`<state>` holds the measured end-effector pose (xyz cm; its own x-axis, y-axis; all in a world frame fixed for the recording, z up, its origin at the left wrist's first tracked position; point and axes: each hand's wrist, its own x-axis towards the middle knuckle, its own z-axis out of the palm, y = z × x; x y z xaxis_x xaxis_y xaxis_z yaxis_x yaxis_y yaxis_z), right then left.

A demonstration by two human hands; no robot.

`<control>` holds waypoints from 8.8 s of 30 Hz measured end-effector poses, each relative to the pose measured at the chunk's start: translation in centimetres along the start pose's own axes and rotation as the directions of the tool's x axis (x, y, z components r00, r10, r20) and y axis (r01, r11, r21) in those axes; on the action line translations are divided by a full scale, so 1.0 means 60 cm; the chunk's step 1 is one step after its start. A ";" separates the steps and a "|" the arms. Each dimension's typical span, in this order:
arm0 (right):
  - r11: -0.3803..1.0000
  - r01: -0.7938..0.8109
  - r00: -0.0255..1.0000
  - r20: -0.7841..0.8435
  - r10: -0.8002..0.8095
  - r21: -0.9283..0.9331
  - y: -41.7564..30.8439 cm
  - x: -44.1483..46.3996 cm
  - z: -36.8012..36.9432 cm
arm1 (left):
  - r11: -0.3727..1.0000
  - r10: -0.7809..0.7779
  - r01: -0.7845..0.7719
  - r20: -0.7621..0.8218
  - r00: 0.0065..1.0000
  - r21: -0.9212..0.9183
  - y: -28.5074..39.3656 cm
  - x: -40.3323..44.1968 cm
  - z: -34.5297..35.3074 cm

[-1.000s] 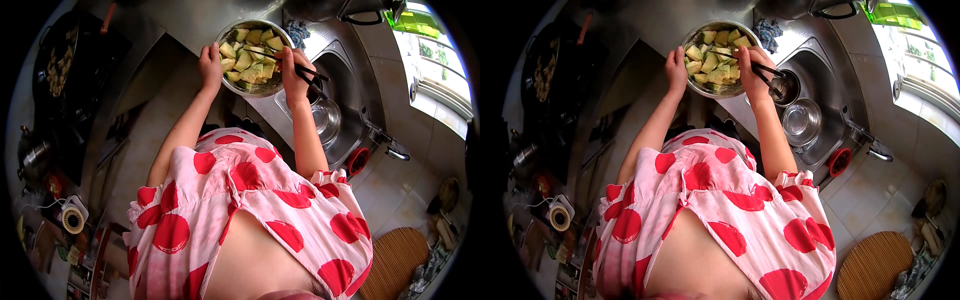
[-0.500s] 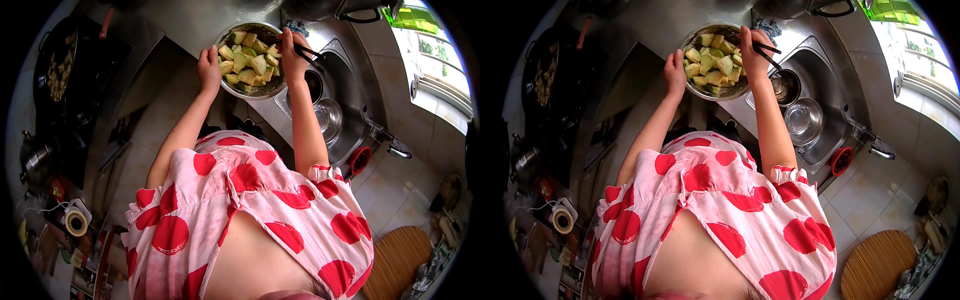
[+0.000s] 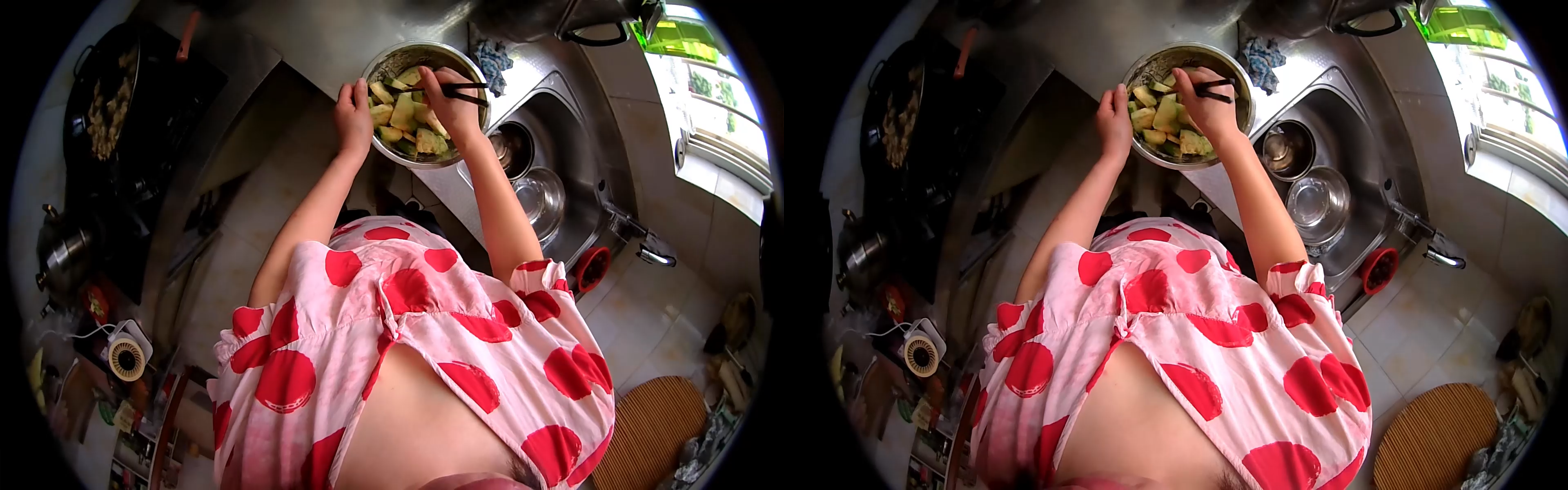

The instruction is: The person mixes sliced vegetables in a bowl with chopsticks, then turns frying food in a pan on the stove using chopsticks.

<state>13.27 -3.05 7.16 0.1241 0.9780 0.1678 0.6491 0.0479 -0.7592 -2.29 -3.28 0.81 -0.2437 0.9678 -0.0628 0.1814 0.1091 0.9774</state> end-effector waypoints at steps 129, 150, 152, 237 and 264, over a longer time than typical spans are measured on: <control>0.983 -0.161 0.970 -0.173 0.173 0.084 0.070 -0.009 -0.050 | 0.998 0.023 -0.029 0.091 0.996 0.061 0.011 0.004 -0.012; 0.977 -0.051 0.981 -0.172 0.087 0.206 -0.011 -0.017 -0.084 | 0.999 0.018 -0.022 0.095 0.995 0.042 -0.003 0.009 -0.007; 0.967 0.037 0.993 -0.121 -0.007 0.251 -0.054 -0.016 -0.067 | 0.999 0.019 -0.023 0.095 0.995 0.039 0.000 0.008 -0.006; 0.906 -0.240 0.926 -0.196 0.321 0.350 0.020 -0.078 -0.021 | 1.000 -0.003 0.001 0.110 0.994 0.018 0.010 0.003 -0.011; 0.976 -0.142 0.988 -0.037 0.150 0.164 -0.004 -0.023 -0.022 | 1.000 -0.012 0.012 0.057 0.998 -0.005 0.006 -0.002 -0.007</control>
<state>13.93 -4.65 7.91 0.2479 0.9659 0.0753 0.4926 -0.0588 -0.8682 -2.57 -3.47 1.23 -0.1912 0.9778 -0.0855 0.1733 0.1194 0.9776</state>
